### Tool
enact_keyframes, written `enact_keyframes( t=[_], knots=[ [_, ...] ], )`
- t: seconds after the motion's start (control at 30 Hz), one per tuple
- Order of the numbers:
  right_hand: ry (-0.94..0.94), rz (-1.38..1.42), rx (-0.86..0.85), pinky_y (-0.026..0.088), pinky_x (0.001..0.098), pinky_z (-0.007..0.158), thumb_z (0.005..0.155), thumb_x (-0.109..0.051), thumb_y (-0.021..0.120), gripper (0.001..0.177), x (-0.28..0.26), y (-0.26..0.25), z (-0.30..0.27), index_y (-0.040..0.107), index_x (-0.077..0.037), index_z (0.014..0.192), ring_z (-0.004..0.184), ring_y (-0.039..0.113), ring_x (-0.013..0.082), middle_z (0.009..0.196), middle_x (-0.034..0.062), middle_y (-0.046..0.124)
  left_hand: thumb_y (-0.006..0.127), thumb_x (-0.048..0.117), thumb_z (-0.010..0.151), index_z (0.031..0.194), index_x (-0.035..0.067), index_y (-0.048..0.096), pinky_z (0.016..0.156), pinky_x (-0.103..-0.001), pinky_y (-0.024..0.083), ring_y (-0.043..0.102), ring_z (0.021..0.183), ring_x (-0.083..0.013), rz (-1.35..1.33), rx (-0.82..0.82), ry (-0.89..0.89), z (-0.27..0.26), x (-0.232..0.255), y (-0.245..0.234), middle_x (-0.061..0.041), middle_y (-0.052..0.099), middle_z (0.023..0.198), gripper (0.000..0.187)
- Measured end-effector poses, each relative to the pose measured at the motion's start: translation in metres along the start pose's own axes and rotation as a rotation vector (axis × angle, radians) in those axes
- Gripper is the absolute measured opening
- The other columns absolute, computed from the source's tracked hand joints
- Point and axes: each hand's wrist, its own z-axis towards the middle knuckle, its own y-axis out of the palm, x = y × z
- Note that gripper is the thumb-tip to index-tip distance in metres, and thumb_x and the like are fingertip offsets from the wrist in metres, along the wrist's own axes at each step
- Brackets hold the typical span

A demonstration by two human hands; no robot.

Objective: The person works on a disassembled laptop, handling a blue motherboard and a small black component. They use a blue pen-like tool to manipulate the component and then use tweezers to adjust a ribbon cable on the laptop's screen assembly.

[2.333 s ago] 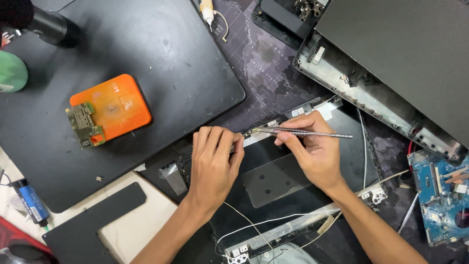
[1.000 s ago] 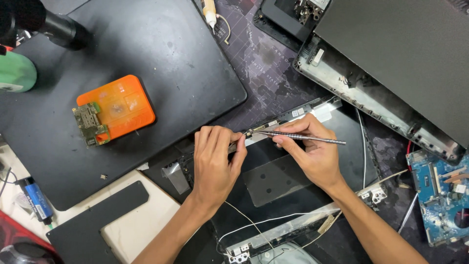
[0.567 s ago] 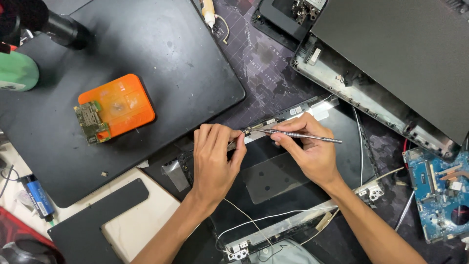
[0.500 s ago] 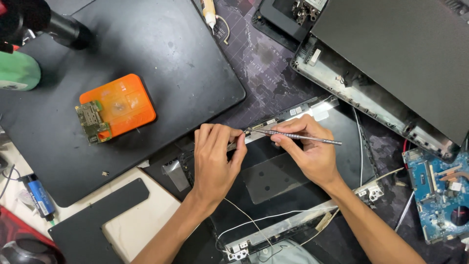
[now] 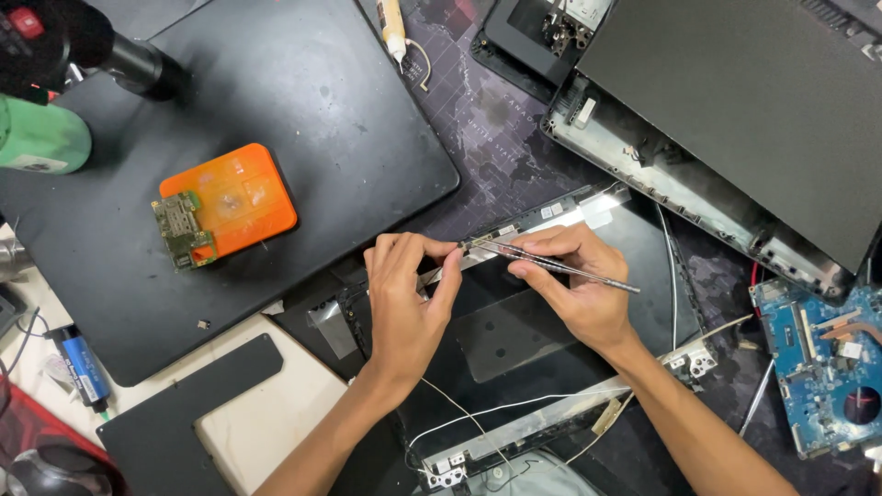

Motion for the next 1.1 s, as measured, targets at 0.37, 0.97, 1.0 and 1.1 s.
enact_keyframes(
  t=[0.37, 0.97, 1.0, 1.1],
  knots=[
    [-0.156, -0.119, -0.030, 0.062, 0.0309, 0.084, 0.085, 0.005, 0.083, 0.028, -0.005, 0.004, -0.001, 0.059, 0.000, 0.099, 0.099, 0.076, 0.0224, 0.108, 0.0193, 0.075, 0.076, 0.008, 0.090, 0.090, 0.005, 0.067, 0.085, -0.037, 0.038, 0.055, 0.092, -0.0235, -0.019, 0.060, -0.013, -0.003, -0.002, 0.004, -0.003, 0.066, 0.089, 0.009],
    [-0.202, -0.242, -0.038, 0.061, 0.0295, 0.079, 0.083, 0.002, 0.085, 0.028, -0.007, 0.007, 0.001, 0.060, 0.000, 0.094, 0.095, 0.077, 0.0216, 0.107, 0.0177, 0.076, 0.076, 0.008, 0.090, 0.090, 0.005, 0.067, 0.086, -0.036, 0.037, 0.055, 0.092, -0.0224, -0.025, 0.055, 0.006, -0.003, -0.002, 0.004, -0.002, 0.066, 0.088, 0.009],
    [-0.204, -0.237, -0.042, 0.062, 0.0298, 0.080, 0.083, 0.002, 0.085, 0.027, -0.008, 0.007, 0.002, 0.060, 0.000, 0.094, 0.096, 0.077, 0.0222, 0.107, 0.0177, 0.076, 0.076, 0.008, 0.090, 0.089, 0.005, 0.067, 0.086, -0.036, 0.037, 0.055, 0.092, -0.0223, -0.027, 0.053, 0.008, -0.002, -0.002, 0.004, -0.002, 0.066, 0.088, 0.009],
    [-0.207, -0.226, -0.047, 0.062, 0.0305, 0.082, 0.084, 0.003, 0.084, 0.026, -0.008, 0.008, 0.001, 0.061, 0.000, 0.094, 0.097, 0.077, 0.0231, 0.107, 0.0176, 0.076, 0.075, 0.008, 0.091, 0.089, 0.005, 0.067, 0.086, -0.036, 0.037, 0.055, 0.092, -0.0221, -0.026, 0.050, 0.011, -0.003, -0.003, 0.004, -0.002, 0.066, 0.088, 0.009]
  ],
)
